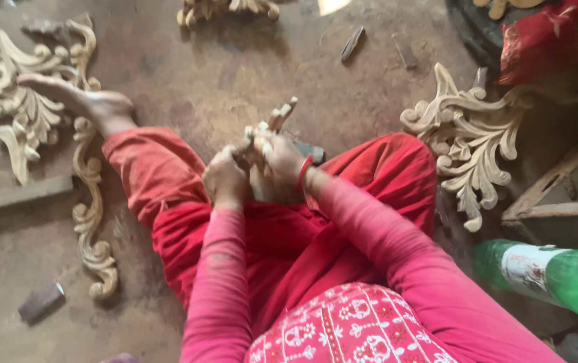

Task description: The person sits on the floor and carves a decorative wooden piece using a chisel. They hold the wood with their left hand and use the chisel with their right hand to shape the ornate design.

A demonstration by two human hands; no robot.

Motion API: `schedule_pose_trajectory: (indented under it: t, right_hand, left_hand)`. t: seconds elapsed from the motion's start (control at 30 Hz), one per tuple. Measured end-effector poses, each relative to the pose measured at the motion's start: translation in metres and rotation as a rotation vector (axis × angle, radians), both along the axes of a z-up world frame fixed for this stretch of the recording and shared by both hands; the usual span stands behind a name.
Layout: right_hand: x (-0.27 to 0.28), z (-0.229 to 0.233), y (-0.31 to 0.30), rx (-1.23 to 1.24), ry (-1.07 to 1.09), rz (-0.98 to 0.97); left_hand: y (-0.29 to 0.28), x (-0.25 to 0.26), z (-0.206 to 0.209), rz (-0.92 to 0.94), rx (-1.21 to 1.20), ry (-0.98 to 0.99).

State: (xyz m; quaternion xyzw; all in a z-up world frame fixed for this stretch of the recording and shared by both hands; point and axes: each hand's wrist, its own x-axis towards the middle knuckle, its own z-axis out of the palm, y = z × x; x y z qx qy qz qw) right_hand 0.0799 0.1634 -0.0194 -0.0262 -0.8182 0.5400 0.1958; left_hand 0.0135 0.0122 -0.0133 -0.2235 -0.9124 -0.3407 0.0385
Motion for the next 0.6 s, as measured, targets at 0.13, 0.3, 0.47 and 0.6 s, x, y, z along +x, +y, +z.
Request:
schedule_pose_trajectory:
  t: [0.13,0.3,0.47,0.6]
  right_hand:
    - [0.003,-0.014,-0.001,-0.217,-0.214,-0.063]
    - [-0.012,-0.011,0.006,-0.303,-0.196,0.023]
    - [-0.002,-0.012,-0.011,-0.378,-0.120,-0.010]
    - [-0.005,0.030,-0.021,-0.047,-0.085,-0.074]
  left_hand:
    - [-0.005,0.006,-0.006,-0.027,0.028,0.043]
    - [0.000,-0.001,0.004,-0.012,-0.013,0.037]
    - [-0.011,0.008,-0.015,-0.009,-0.024,0.013]
    - [0.002,-0.008,-0.002,0.002,-0.013,0.002]
